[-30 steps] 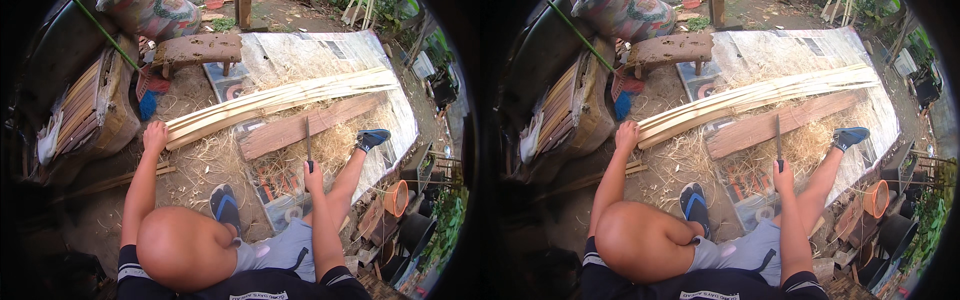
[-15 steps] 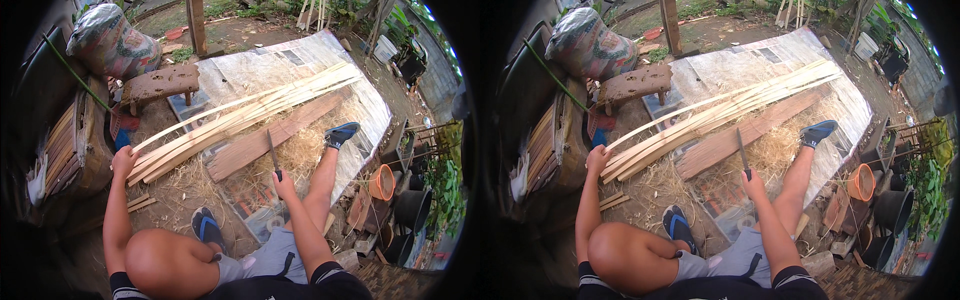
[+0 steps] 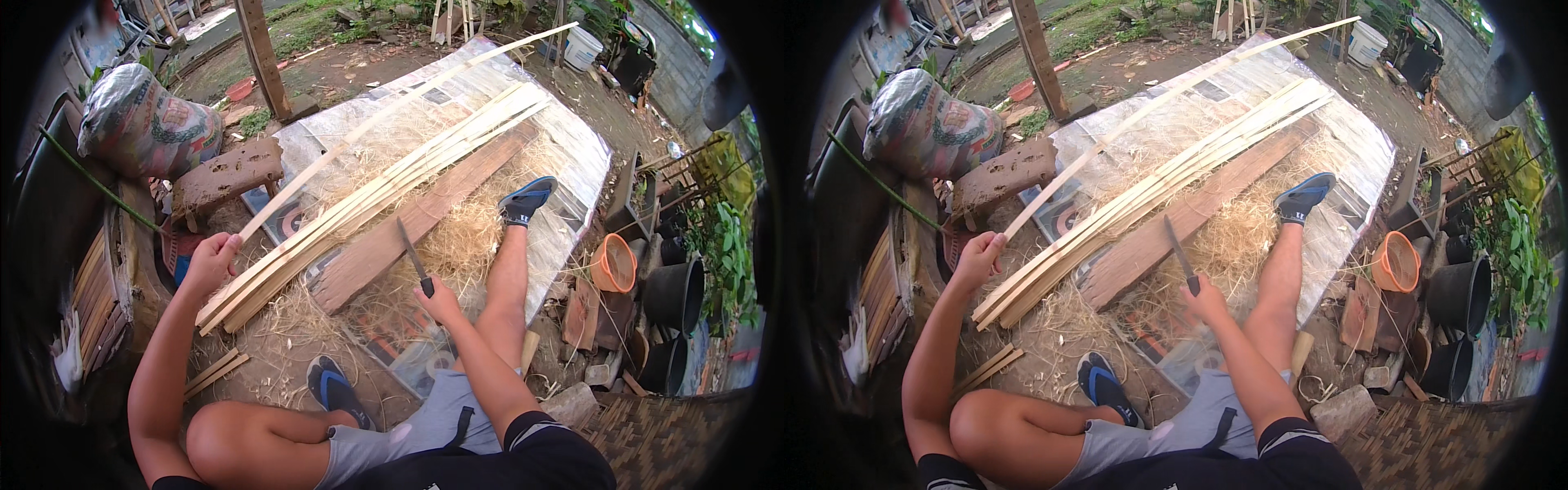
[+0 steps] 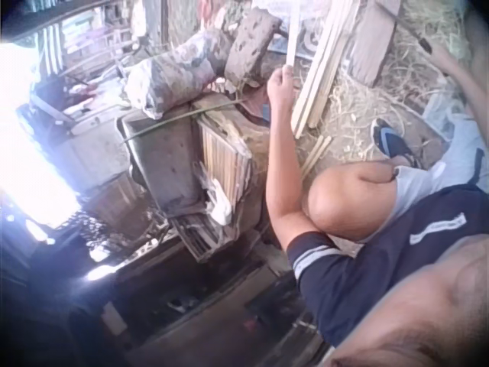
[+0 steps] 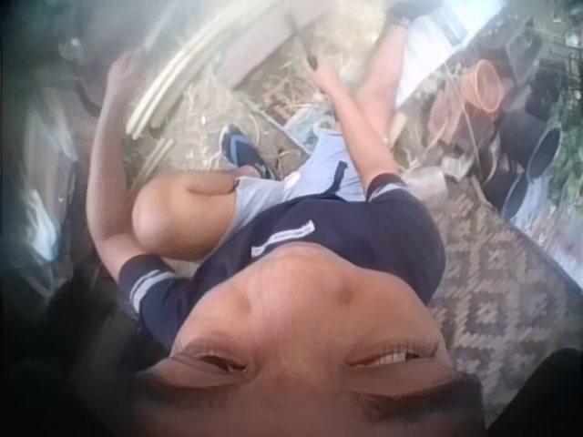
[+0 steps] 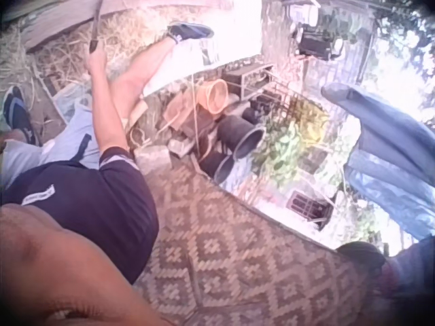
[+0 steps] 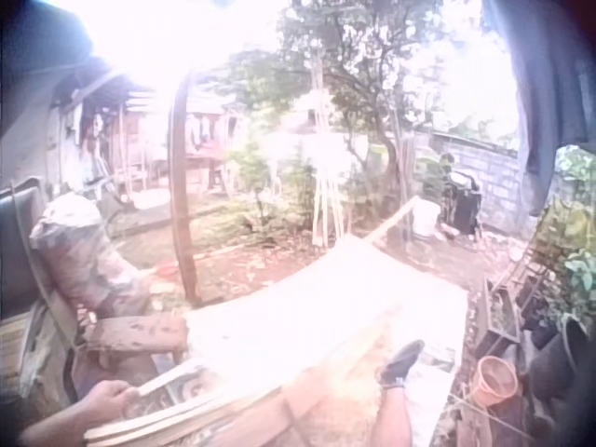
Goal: The person sits on the ground and uses a knife to shave thin strips of bamboo, repeatedly scraping along the length of each strip to thin it. The person handles the strips one at a time, placing finished pieces aside on a plastic sheet.
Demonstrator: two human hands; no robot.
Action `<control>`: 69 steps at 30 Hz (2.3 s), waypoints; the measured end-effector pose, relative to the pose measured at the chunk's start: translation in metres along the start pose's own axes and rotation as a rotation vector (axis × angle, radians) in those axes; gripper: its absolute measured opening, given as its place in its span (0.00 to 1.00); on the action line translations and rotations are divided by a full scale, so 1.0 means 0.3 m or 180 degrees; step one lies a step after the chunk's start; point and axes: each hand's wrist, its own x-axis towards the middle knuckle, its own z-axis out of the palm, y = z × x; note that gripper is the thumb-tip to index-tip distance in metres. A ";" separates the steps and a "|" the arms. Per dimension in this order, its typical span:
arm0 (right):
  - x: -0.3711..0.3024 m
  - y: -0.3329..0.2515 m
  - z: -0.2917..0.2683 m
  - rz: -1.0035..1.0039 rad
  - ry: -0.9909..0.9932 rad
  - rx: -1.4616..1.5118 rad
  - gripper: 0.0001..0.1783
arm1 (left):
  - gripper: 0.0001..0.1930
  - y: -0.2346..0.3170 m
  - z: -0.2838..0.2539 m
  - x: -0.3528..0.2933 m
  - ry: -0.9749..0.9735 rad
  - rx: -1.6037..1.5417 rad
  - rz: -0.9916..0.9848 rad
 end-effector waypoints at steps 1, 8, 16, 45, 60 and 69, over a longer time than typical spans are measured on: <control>0.006 0.019 0.005 -0.0094 0.0114 0.0018 0.30 | 0.19 0.033 0.073 0.003 -0.0255 0.0066 -0.0259; 0.010 -0.021 0.135 -0.0322 0.1042 0.2032 0.28 | 0.18 -0.054 0.485 0.035 -0.1322 -0.0259 -0.1138; -0.179 -0.276 0.156 -0.0107 -0.0894 0.2059 0.31 | 0.21 -0.090 0.650 0.161 -0.1415 0.3076 0.0396; -0.319 -0.018 0.377 -0.0693 -0.2716 0.1035 0.41 | 0.05 0.010 1.299 0.494 0.0903 0.1645 0.1685; -0.320 0.127 0.574 -0.1636 -0.2963 0.0571 0.35 | 0.23 0.069 1.184 0.514 0.0020 0.1374 0.1115; -0.317 -0.235 0.353 -0.1108 -0.1917 0.1509 0.26 | 0.26 0.038 1.175 0.512 -0.0084 0.1601 0.1031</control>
